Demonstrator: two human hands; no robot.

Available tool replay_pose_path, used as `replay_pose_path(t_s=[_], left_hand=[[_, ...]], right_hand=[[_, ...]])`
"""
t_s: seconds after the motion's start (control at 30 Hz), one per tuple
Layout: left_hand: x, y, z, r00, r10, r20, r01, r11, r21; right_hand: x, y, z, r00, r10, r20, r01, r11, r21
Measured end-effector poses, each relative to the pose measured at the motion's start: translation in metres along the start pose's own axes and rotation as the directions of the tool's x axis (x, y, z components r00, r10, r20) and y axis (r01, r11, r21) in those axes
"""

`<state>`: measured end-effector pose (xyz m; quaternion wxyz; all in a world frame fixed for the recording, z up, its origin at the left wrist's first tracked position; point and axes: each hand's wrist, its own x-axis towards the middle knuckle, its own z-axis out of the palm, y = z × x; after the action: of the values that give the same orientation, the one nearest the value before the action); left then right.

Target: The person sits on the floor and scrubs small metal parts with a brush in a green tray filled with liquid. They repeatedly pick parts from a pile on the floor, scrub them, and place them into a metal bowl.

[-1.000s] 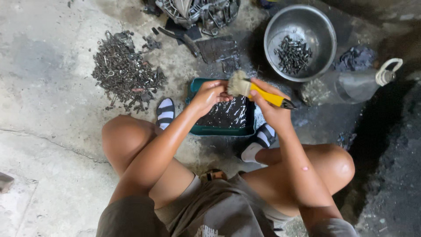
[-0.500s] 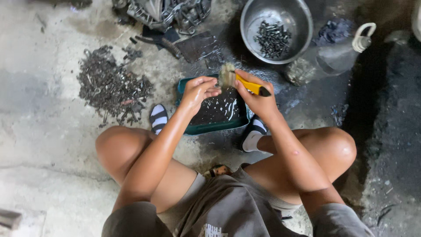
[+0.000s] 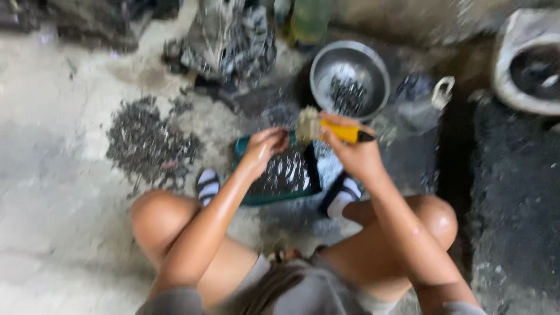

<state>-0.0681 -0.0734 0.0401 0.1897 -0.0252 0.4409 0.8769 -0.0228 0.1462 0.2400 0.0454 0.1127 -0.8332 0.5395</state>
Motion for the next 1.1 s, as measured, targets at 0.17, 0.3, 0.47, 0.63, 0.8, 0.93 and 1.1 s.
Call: replay_pose_path(t_s=[0.17,0.3,0.47,0.63,0.8,0.93,1.1], left_hand=[[0.012,-0.012,-0.008,0.994,-0.004,-0.108,0.002,1.000,-0.014],[0.027,-0.020,-0.006,0.967,0.029,-0.252,0.009,0.989,0.151],[0.033,-0.023,-0.005,0.986,-0.023,-0.167,0.024,1.000,0.009],[0.033,-0.022,-0.011,0.991,-0.078,-0.105,0.060,0.984,-0.165],[0.031,-0.021,-0.014,0.993,-0.100,-0.062,0.089,0.982,-0.168],[0.030,-0.026,-0.016,0.997,-0.080,0.022,0.083,0.976,-0.201],[0.031,-0.038,-0.020,0.989,0.008,0.145,0.032,0.961,-0.273]], right_hand=[[0.015,-0.003,0.005,0.996,0.028,0.085,-0.021,0.996,-0.082],[0.017,0.017,0.020,0.996,-0.033,0.082,0.035,0.999,-0.017],[0.013,0.034,0.041,0.998,0.057,0.032,-0.057,0.998,0.016],[0.019,0.046,0.055,0.996,0.066,0.064,-0.076,0.982,0.171],[0.016,0.061,0.047,0.964,0.265,0.032,-0.266,0.955,0.132],[0.017,0.068,0.039,0.989,0.144,0.027,-0.146,0.984,0.106],[0.014,0.069,0.033,0.998,0.062,-0.028,-0.062,0.998,0.000]])
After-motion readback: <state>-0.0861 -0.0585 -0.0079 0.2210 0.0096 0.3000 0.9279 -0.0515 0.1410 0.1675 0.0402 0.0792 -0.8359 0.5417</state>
